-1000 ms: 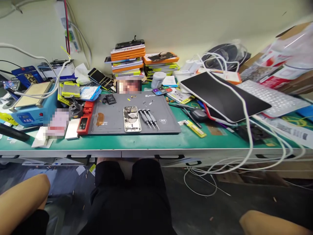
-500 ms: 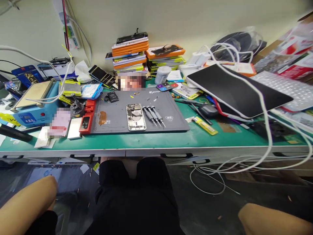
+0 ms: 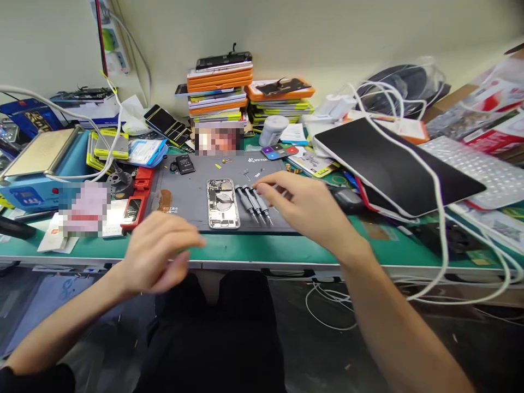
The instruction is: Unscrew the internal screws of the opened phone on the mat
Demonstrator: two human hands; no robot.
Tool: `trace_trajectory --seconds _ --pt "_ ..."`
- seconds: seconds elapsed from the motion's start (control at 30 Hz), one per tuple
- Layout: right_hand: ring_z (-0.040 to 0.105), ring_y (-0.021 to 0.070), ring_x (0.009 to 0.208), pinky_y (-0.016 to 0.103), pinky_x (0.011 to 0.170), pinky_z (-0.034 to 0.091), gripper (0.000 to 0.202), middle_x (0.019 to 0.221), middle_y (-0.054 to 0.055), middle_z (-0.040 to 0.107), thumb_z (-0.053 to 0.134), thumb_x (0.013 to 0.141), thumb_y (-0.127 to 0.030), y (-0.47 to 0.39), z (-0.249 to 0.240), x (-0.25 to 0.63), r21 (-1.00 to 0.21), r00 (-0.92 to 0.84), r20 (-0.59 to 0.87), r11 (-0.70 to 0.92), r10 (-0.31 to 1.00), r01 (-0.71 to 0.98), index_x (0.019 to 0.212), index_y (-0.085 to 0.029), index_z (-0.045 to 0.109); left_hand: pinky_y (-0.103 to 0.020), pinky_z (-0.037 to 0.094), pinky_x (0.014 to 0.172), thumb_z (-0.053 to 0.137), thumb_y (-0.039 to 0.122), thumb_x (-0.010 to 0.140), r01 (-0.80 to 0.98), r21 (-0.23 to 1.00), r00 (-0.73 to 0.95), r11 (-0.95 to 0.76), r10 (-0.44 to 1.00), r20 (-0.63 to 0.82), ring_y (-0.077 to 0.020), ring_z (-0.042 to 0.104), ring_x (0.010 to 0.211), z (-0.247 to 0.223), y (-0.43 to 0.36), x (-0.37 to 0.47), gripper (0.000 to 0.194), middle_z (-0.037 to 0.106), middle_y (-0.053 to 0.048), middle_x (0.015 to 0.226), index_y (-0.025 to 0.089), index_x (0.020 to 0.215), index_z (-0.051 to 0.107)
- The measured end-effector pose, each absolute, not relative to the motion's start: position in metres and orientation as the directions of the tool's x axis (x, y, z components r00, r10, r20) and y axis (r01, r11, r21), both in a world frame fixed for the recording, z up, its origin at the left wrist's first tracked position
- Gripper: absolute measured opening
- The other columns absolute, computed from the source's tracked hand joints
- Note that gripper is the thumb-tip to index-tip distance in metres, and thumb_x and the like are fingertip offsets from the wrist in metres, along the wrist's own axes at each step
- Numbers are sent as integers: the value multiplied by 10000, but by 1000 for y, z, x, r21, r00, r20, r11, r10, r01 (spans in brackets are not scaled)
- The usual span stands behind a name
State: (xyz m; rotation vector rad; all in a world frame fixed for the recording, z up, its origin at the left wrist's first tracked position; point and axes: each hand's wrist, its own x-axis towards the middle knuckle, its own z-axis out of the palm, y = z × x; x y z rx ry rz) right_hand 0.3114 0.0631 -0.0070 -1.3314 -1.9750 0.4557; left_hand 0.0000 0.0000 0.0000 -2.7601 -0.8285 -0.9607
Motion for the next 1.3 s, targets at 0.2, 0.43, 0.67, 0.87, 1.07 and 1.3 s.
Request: trace_trajectory --seconds 0.2,0.43,0.67,0.87,1.07,1.3 --pt "637 185 832 328 701 356 250 1000 40 737 687 1026 -449 115 -31 300 -398 -274 100 291 956 870 968 -216 753 -381 452 749 659 350 1098 424 -257 878 -868 325 351 -228 641 918 -36 62 38 205 724 -59 1104 158 1161 630" --pt "643 220 875 331 678 293 296 1121 24 771 617 1034 -527 113 -17 301 -214 -236 -105 209 966 954 1077 -267 751 -384 431 773 730 549 1042 451 -218 865 -866 363 347 -243 592 892 -44 93 48 402 686 -62 1092 172 1146 640" --pt "613 212 772 345 665 313 230 1019 44 785 566 972 -417 116 -13 295 -172 -176 -173 146 969 974 987 -228 696 -367 409 708 528 645 1110 487 -233 823 -841 353 446 -227 559 804 -54 96 46 501 660 -59 941 161 1017 619" --pt "584 199 696 338 646 283 221 894 50 759 572 953 -426 119 -21 300 -156 -165 -122 145 979 977 955 -218 645 -363 377 631 517 669 1117 521 -217 789 -826 369 491 -197 536 684 -60 88 39 536 600 -10 768 187 888 564" --pt "627 231 729 338 652 288 262 759 21 708 600 1012 -485 129 -32 313 -236 -144 -61 126 988 963 1090 -236 623 -332 426 665 458 666 1141 576 -65 739 -815 485 468 -191 618 730 -61 88 38 532 659 -22 837 166 1020 594" --pt "614 186 719 343 700 377 200 847 19 710 595 1049 -415 101 -40 338 -465 11 145 58 989 883 1133 -240 645 -334 425 657 425 693 1139 590 5 740 -807 543 397 -201 652 721 -59 90 34 554 674 -25 826 173 1058 599"
